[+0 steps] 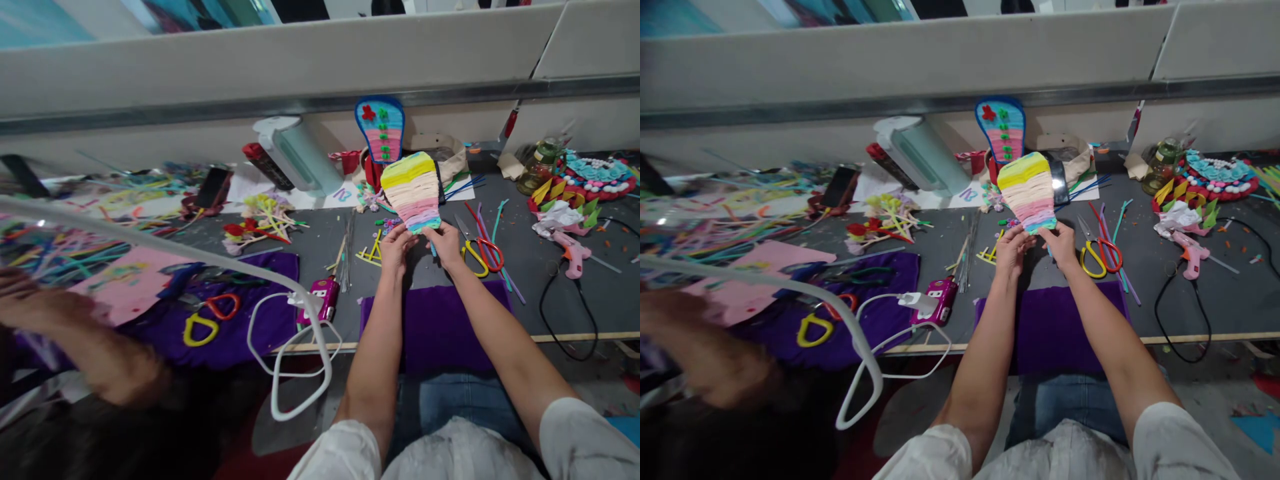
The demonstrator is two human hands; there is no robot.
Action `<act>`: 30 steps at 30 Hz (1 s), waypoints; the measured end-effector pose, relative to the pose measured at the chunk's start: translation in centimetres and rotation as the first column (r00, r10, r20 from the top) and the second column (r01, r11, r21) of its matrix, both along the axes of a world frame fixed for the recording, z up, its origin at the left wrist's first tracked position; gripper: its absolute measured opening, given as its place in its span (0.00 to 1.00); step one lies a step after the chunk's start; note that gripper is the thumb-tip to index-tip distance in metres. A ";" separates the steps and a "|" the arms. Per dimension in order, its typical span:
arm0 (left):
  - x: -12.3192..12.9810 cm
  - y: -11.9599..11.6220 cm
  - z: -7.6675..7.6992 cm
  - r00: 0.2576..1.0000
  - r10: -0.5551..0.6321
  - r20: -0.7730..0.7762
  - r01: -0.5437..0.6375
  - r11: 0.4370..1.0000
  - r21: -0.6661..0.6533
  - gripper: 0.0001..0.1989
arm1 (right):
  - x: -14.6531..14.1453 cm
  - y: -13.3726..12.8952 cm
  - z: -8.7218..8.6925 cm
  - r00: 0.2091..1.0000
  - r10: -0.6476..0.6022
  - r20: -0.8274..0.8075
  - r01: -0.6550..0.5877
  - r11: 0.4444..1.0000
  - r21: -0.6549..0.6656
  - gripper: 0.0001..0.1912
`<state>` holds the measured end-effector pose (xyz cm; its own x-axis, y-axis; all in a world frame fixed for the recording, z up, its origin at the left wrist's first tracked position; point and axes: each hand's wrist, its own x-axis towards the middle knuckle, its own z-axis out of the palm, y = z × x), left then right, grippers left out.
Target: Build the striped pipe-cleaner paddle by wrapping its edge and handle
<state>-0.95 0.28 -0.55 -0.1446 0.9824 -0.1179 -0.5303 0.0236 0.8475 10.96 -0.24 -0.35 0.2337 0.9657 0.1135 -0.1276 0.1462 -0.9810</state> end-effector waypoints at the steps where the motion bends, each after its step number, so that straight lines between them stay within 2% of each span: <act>1: 0.0 0.0 0.1 1.000 -0.012 0.014 0.012 1.000 -0.008 0.16 | 0.0 0.1 -0.1 0.999 0.005 -0.051 -0.006 1.000 -0.021 0.14; 6: -0.3 -0.1 0.2 0.994 -0.080 0.078 0.081 0.996 -0.021 0.16 | 0.0 0.5 -0.4 0.966 0.066 -0.249 -0.094 0.990 -0.101 0.16; 13: -0.2 -0.1 0.0 0.980 -0.118 0.162 0.126 0.991 -0.041 0.13 | 0.2 0.4 -0.2 0.908 0.160 -0.387 -0.228 0.964 -0.138 0.17; 20: -0.3 -0.2 0.0 0.985 -0.109 0.131 0.114 0.993 -0.031 0.12 | 0.2 0.6 -0.4 0.947 0.069 -0.314 -0.102 0.991 -0.091 0.16; 30: -0.2 -0.2 0.1 0.993 -0.083 0.084 0.085 0.996 -0.018 0.15 | 0.2 0.6 -0.5 0.949 0.073 -0.305 -0.090 0.995 -0.041 0.14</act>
<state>-1.13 0.11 -0.44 -0.0507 0.9878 -0.1472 -0.5944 0.0886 0.7993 11.19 0.39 -0.85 0.1695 0.9855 -0.0026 -0.4294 0.0715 -0.9003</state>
